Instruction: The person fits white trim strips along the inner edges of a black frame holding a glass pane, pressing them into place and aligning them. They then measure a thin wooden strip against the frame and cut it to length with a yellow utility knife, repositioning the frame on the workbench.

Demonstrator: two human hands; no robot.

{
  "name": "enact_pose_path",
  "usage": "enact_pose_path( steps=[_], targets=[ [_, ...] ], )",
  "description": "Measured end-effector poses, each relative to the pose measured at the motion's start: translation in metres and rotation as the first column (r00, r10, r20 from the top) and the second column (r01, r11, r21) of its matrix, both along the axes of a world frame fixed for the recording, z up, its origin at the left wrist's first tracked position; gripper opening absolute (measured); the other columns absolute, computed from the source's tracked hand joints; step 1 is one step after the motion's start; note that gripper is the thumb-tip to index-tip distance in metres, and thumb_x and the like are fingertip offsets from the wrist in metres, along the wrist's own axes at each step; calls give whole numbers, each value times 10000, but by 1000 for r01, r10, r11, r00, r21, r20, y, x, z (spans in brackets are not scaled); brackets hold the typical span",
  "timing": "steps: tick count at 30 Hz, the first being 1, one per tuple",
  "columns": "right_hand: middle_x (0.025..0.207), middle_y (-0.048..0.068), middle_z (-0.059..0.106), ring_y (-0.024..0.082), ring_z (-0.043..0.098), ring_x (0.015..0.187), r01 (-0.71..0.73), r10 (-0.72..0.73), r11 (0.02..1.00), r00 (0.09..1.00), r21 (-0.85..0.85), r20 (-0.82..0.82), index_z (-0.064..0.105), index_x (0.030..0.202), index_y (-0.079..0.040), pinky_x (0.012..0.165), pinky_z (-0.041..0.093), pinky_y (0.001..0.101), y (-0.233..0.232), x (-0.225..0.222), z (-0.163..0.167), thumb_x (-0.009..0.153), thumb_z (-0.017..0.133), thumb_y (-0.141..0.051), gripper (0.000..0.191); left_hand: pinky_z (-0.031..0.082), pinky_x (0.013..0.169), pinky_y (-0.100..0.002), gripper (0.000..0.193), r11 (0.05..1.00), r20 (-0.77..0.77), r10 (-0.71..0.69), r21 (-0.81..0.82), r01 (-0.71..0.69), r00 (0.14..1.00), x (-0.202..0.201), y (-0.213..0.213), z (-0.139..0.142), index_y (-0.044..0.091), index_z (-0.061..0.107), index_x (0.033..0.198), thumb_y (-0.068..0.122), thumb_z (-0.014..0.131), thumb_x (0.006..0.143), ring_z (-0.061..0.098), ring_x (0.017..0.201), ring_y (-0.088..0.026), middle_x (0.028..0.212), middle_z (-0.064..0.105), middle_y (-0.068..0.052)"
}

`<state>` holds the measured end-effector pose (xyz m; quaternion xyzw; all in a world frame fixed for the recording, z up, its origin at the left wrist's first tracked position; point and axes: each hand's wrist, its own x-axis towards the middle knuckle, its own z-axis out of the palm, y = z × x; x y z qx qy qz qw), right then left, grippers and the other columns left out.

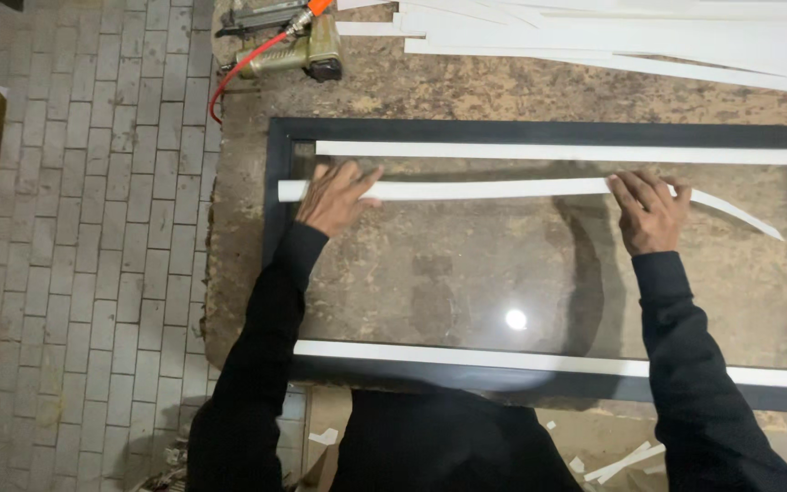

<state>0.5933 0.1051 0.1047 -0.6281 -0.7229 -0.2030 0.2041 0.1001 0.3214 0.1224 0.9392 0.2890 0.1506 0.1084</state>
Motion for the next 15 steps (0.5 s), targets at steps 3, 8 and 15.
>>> enact_pose_path(
  steps=[3, 8, 15],
  targets=[
    [1354, 49, 716, 244, 657, 1272, 41, -41, 999, 999, -14, 23, 731, 1316, -133, 1070, 439, 509, 21, -9, -17, 952, 654, 11, 399, 367, 910, -484, 483, 975, -17, 37, 220, -32, 999, 10, 27, -13, 166, 629, 1441, 291, 707, 981, 535, 1039, -269, 1082, 545, -92],
    [1349, 27, 700, 244, 625, 1322, 121, -119, 992, 990, -26, 72, 730, 1295, -146, 1099, 420, 512, 54, -18, -23, 972, 646, -6, 362, 346, 1037, -593, 475, 957, 81, 99, 264, -117, 992, 29, 49, -32, 135, 618, 1426, 278, 716, 984, 524, 1107, -305, 1136, 554, -103],
    [1374, 2, 683, 219, 603, 1294, 149, -133, 983, 982, -112, 136, 719, 1304, -166, 1156, 404, 517, 77, -27, -19, 978, 646, -34, 360, 357, 1055, -595, 476, 948, 64, 187, 249, -197, 980, 33, 58, -39, 137, 619, 1424, 299, 711, 986, 525, 1137, -291, 1172, 566, -91]
  ],
)
